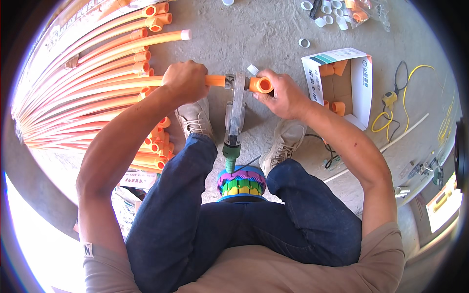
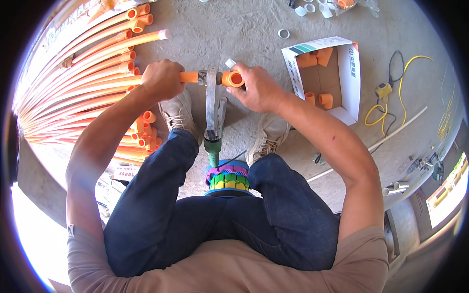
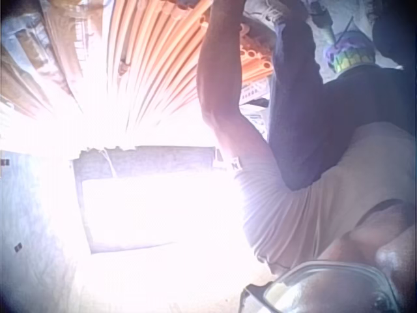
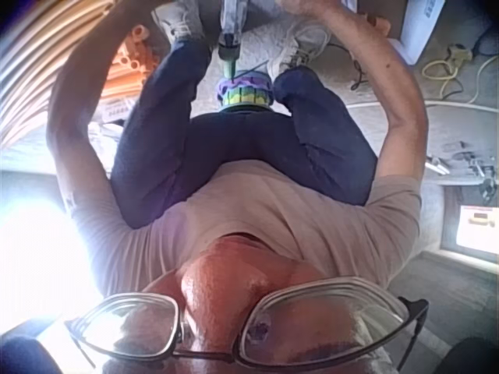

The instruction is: The person joins orange PVC pipes and fittings using a heating tool, holding them against the heater and then pressing them together by hand.

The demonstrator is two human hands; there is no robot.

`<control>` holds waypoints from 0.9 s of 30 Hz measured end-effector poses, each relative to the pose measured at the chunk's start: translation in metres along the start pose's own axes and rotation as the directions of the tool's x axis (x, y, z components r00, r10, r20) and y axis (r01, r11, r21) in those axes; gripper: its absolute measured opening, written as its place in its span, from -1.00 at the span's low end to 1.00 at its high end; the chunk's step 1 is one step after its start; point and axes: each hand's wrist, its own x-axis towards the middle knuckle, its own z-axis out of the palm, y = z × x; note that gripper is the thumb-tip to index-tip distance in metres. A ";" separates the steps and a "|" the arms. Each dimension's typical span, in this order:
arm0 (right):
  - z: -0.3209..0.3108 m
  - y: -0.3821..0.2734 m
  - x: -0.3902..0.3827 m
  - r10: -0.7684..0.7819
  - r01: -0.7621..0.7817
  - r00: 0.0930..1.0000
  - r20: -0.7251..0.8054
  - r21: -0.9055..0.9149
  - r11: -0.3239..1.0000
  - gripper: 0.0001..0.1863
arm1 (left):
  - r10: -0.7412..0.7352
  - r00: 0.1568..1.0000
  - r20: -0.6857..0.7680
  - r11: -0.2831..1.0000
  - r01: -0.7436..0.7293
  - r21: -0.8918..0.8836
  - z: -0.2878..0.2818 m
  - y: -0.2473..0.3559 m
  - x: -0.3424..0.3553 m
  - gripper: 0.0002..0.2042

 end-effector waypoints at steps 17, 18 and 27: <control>0.003 0.001 0.000 -0.085 0.079 0.994 -0.062 -0.088 0.993 -0.57 | -0.001 0.999 -0.045 1.000 0.001 -0.010 0.000 -0.002 0.002 -0.78; 0.003 0.000 0.000 -0.109 0.102 0.991 -0.071 -0.093 0.990 -0.57 | -0.004 1.000 -0.010 1.000 0.004 -0.002 -0.002 -0.001 0.002 -0.75; 0.004 0.000 0.000 -0.106 0.098 0.992 -0.074 -0.102 0.990 -0.56 | -0.008 1.000 0.003 1.000 0.008 -0.002 -0.002 0.000 0.003 -0.75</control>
